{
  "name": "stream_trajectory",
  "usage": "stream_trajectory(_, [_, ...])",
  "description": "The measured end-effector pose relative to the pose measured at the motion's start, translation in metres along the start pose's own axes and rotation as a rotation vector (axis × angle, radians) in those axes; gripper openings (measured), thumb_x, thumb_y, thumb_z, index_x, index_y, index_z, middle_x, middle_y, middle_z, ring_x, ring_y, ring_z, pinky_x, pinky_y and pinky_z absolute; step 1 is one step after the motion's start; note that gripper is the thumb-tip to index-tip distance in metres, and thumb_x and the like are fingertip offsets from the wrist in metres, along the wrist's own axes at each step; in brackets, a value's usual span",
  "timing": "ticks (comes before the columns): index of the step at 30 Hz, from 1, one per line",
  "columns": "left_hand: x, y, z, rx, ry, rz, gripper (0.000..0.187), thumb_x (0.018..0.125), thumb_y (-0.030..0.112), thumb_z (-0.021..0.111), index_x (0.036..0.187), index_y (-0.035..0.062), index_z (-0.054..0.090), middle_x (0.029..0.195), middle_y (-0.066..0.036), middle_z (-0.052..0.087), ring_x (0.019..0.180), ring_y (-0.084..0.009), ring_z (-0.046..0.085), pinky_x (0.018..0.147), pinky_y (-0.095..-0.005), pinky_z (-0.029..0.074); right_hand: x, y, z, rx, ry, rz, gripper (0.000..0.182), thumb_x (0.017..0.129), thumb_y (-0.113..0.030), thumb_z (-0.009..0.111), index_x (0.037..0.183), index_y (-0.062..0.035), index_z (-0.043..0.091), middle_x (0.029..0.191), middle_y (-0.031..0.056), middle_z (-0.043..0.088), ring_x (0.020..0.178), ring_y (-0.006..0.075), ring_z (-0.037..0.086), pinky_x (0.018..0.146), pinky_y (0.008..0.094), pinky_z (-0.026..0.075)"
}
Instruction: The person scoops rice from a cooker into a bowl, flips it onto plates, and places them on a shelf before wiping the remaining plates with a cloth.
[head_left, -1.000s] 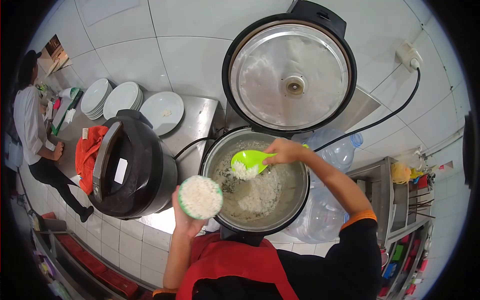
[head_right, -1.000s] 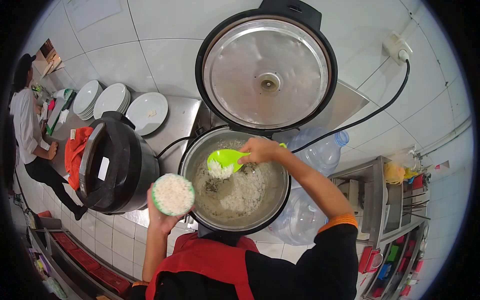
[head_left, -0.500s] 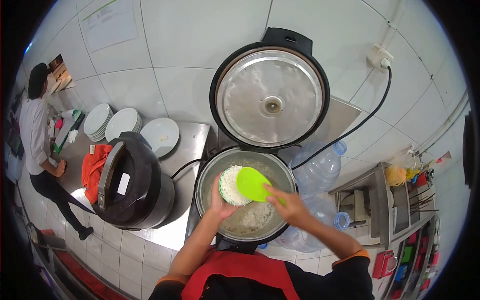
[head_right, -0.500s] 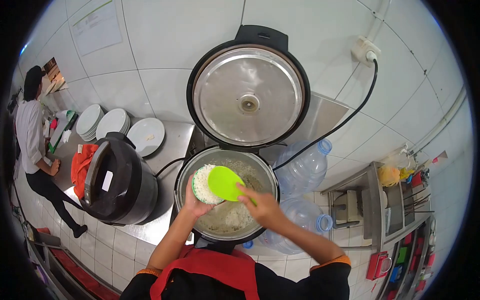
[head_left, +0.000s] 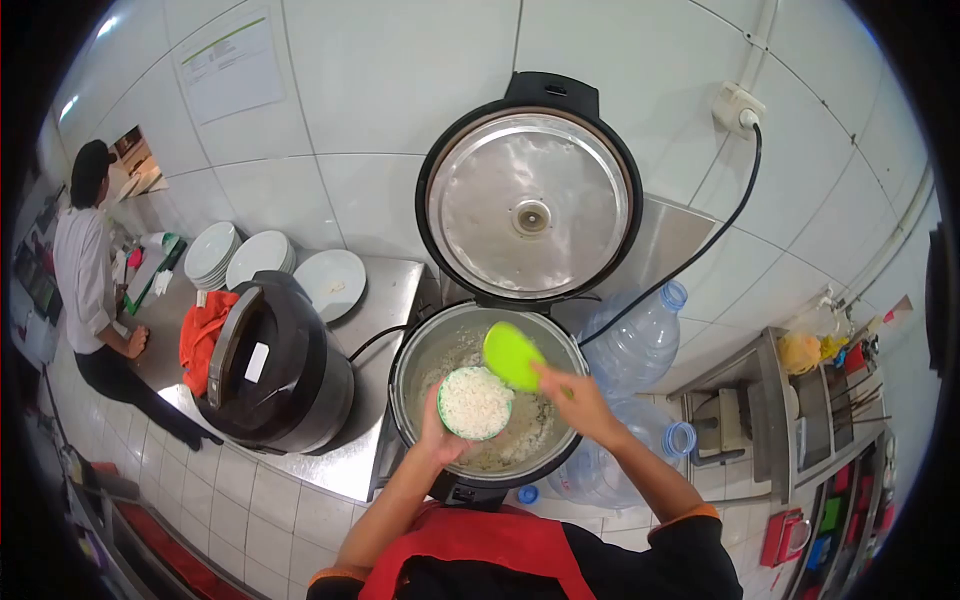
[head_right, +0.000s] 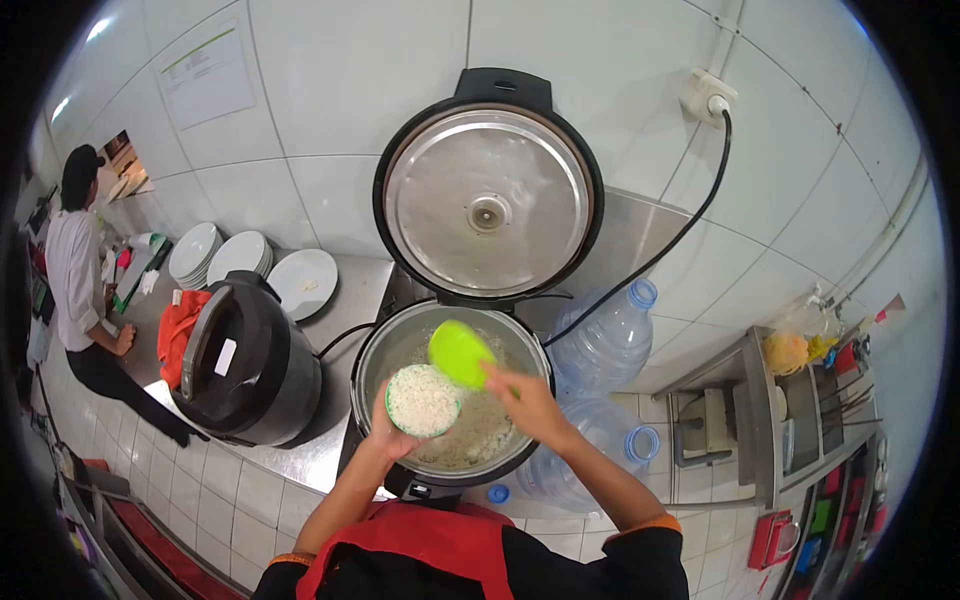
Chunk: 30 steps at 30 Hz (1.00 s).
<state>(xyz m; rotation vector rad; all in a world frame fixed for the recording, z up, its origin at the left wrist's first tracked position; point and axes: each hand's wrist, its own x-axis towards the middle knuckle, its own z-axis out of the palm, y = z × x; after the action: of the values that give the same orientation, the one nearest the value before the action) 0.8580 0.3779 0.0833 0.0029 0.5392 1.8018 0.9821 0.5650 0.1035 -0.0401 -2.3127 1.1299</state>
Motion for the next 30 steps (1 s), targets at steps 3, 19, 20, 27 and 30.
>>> stream_trajectory(3, [0.000,0.001,-0.008,-0.030,0.040,0.052,0.062,0.085,0.057,0.029,0.122,0.0111,0.049,0.117,-0.012,0.054,0.108,-0.0283,0.052,0.090,-0.0465,0.043,-0.027,-0.058,0.003,0.096,-0.292,0.008,0.033,0.089,-0.022,0.049,0.121,-0.0127,0.052,0.070,0.0232,0.058,0.058,0.0378,0.058,0.055,0.0391,0.045])
stream_trajectory(19, [0.002,-0.042,-0.031,-0.078,0.103,0.084,0.062,0.081,0.061,0.039,0.122,0.0165,0.050,0.123,-0.006,0.052,0.111,-0.0281,0.050,0.094,-0.0510,0.037,-0.006,-0.044,0.005,-0.067,-0.210,0.042,0.029,0.083,-0.021,0.056,0.111,-0.0137,0.061,0.088,0.0208,0.061,0.073,0.0295,0.063,0.065,0.0326,0.047])
stream_trajectory(20, [-0.001,-0.041,-0.025,-0.104,0.085,-0.039,0.063,0.081,0.062,0.039,0.123,0.0164,0.049,0.123,-0.006,0.052,0.111,-0.0285,0.050,0.094,-0.0523,0.036,-0.009,-0.034,0.008,-0.127,-0.225,0.121,0.029,0.083,-0.020,0.056,0.110,-0.0145,0.061,0.087,0.0201,0.062,0.074,0.0301,0.063,0.066,0.0324,0.047])
stream_trajectory(27, [-0.041,-0.044,-0.013,-0.200,-0.345,-0.321,0.060,0.084,0.061,0.035,0.125,0.0180,0.046,0.124,-0.010,0.051,0.109,-0.0394,0.050,0.080,-0.0497,0.048,-0.003,-0.039,0.003,-0.142,0.151,0.130,0.029,0.080,-0.012,0.057,0.107,-0.0024,0.061,0.093,0.0177,0.064,0.085,0.0288,0.064,0.077,0.0309,0.046])
stream_trajectory(30, [-0.068,-0.034,-0.035,-0.165,-0.339,-0.266,0.060,0.085,0.061,0.034,0.125,0.0176,0.046,0.123,-0.011,0.051,0.110,-0.0387,0.050,0.079,-0.0496,0.049,-0.021,-0.094,0.023,-0.116,-0.126,0.010,0.030,0.080,-0.009,0.058,0.108,0.0002,0.060,0.097,0.0215,0.063,0.086,0.0266,0.064,0.078,0.0306,0.046])
